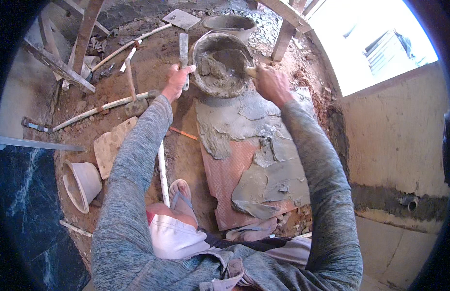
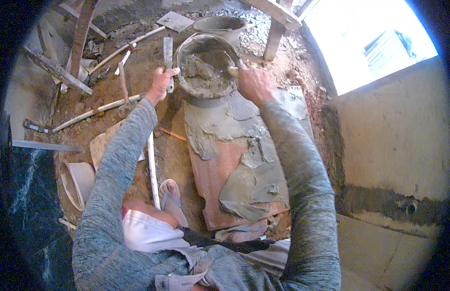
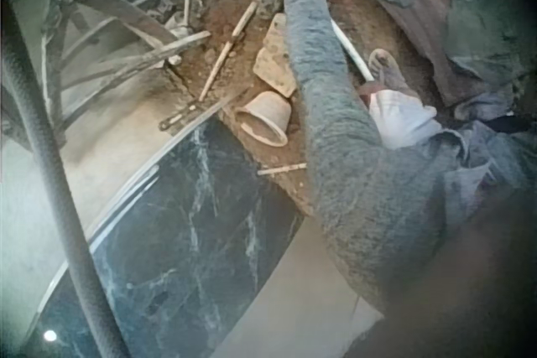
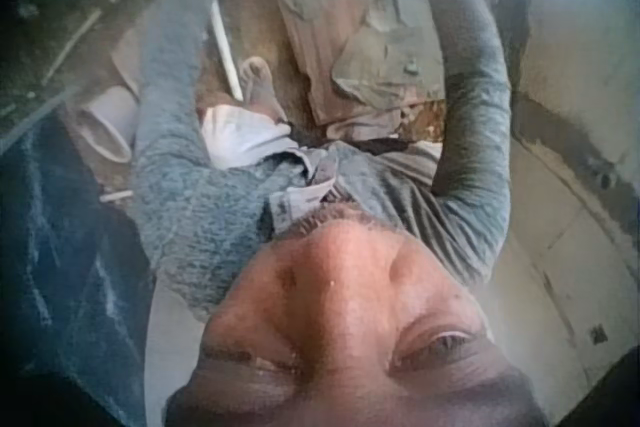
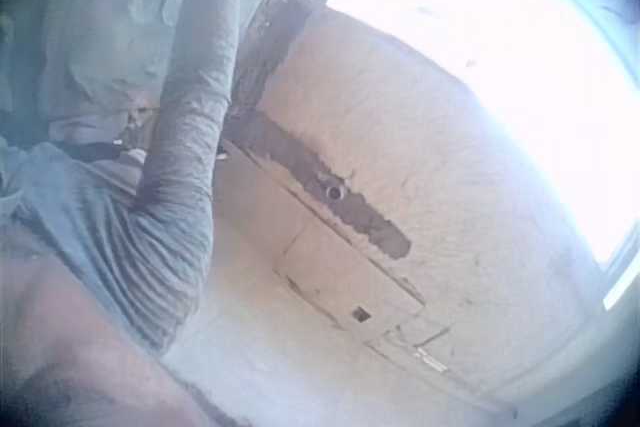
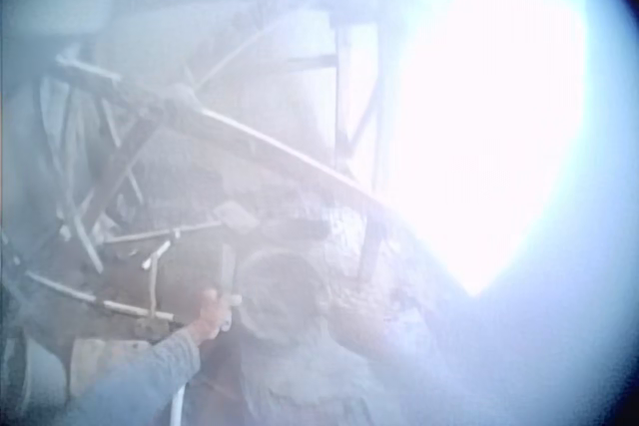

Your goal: The person applies mortar to the back of a large floor tile using a trowel and a brush, then spreads the mortar evenly across the surface of the tile while sitting on the floor.

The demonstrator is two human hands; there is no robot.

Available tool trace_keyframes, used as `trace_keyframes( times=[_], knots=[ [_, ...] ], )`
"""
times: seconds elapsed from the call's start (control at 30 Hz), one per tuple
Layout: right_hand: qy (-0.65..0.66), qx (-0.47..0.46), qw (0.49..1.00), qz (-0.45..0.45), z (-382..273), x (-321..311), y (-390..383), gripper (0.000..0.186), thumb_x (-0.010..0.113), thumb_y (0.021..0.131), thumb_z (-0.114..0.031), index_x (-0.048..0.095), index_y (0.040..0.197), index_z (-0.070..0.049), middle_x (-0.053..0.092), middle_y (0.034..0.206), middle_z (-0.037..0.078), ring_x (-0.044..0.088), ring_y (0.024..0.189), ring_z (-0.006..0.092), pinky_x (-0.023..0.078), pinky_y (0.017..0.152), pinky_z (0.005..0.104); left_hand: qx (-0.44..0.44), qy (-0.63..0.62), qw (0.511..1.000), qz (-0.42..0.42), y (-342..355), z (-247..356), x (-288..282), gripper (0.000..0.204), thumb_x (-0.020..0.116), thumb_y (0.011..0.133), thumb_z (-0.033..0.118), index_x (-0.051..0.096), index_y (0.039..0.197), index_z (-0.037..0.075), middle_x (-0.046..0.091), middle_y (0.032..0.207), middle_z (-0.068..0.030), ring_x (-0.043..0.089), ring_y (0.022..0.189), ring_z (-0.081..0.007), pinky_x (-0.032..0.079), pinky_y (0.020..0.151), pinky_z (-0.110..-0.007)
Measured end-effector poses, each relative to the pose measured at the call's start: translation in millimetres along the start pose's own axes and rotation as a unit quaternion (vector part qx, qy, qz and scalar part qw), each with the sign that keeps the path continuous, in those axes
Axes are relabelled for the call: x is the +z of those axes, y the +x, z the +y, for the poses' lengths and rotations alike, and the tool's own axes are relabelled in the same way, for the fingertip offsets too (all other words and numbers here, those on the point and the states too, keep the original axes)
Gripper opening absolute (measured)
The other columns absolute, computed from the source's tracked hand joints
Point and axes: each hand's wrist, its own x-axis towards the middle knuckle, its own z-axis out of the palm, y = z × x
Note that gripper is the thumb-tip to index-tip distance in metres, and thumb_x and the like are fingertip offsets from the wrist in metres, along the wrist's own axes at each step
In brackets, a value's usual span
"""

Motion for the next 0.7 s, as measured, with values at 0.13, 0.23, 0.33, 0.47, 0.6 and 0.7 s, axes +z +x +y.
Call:
trace_keyframes(
  times=[0.13,0.23,0.33,0.47,0.6,0.7],
  knots=[
    [0.002,-0.038,0.998,0.046,-11,49,28,0.020,0.048,0.095,-0.019,0.060,0.095,-0.002,0.066,0.080,0.022,0.068,0.072,0.0377,0.054,0.063,0.0484,0.034,0.058,0.997,-0.036,12,0,3,0.026,0.077,0.081,0.020,0.063,0.098,0.006,0.063,0.079,0.0008,0.055,0.062,-0.0089,0.044,0.056,-0.027],
    [0.027,-0.077,0.997,0.017,-19,63,7,0.017,0.047,0.094,-0.016,0.056,0.100,-0.003,0.065,0.084,0.021,0.068,0.075,0.0376,0.053,0.065,0.0509,0.013,0.050,0.997,-0.058,10,-2,-4,0.023,0.075,0.082,0.019,0.065,0.098,0.005,0.066,0.084,-0.0007,0.059,0.069,-0.0104,0.047,0.063,-0.028],
    [0.034,-0.102,0.994,0.008,-8,50,-16,0.019,0.051,0.093,-0.019,0.055,0.108,-0.007,0.063,0.091,0.019,0.067,0.080,0.0367,0.052,0.067,0.0507,0.009,0.027,0.999,-0.032,6,-5,-3,0.021,0.075,0.082,0.019,0.066,0.096,0.006,0.066,0.083,-0.0002,0.058,0.068,-0.0095,0.046,0.062,-0.028],
    [0.045,-0.029,0.998,0.036,4,19,-25,0.039,0.067,0.087,-0.027,0.059,0.124,-0.017,0.063,0.089,0.014,0.066,0.079,0.0343,0.051,0.065,0.0453,0.006,0.069,0.997,-0.038,21,-11,-24,0.019,0.075,0.082,0.019,0.066,0.095,0.007,0.064,0.081,0.0006,0.056,0.066,-0.0083,0.044,0.060,-0.028],
    [0.055,0.001,0.997,0.052,-2,34,-2,0.034,0.064,0.088,-0.025,0.058,0.119,-0.014,0.064,0.094,0.016,0.067,0.083,0.0344,0.053,0.068,0.0450,0.012,0.112,0.993,-0.024,18,-4,-13,0.017,0.075,0.082,0.019,0.067,0.093,0.007,0.063,0.080,0.0017,0.054,0.065,-0.0073,0.042,0.057,-0.027],
    [0.052,-0.106,0.993,0.021,-23,63,-4,0.022,0.051,0.093,-0.017,0.053,0.112,-0.007,0.061,0.090,0.019,0.066,0.078,0.0391,0.052,0.067,0.0500,0.020,0.057,0.996,-0.059,11,0,-11,0.024,0.077,0.078,0.024,0.068,0.090,0.005,0.057,0.069,0.0027,0.046,0.055,-0.0085,0.038,0.050,-0.029]
  ],
)
